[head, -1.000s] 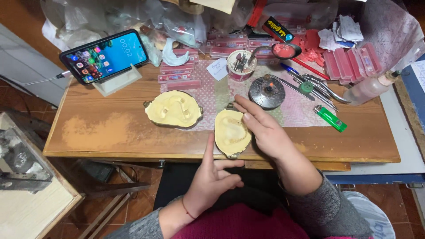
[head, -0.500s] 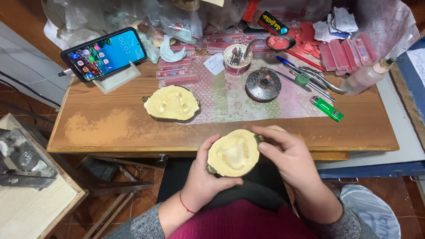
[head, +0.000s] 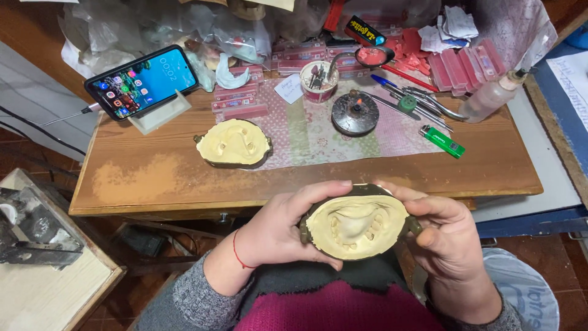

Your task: Cleaning and refining plaster dental molds using hand tools.

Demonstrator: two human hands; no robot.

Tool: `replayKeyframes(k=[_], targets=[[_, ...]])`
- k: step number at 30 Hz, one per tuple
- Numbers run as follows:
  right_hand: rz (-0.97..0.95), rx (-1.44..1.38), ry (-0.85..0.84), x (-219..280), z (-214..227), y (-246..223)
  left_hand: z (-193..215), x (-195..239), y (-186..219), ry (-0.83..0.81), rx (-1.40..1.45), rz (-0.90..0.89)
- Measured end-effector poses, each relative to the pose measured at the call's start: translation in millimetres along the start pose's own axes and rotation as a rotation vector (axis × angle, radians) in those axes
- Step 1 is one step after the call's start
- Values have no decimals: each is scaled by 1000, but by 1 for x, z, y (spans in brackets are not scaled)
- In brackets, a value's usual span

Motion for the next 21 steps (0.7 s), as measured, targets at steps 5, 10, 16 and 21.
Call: replayKeyframes(k=[5,10,16,21], targets=[[3,13,48,-5,-8,3,5,4,-2,9,72,60],[36,6,10,-11,-27,1,4,18,-10,80,230,111],[95,77,63,-8,-43,2,-4,35,-19,173,376,81],[106,-3,125,-9,-50,6,-16,40,-23,246,745,177]])
Point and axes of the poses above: each hand's wrist, its own x-axis away from the middle knuckle, its own z-axis out of the back of the hand, y = z × x, the point moved 4 cm from there along -x, towards the middle knuckle, and after that the axes turned 9 degrees about -z, right-handed, at the moved point
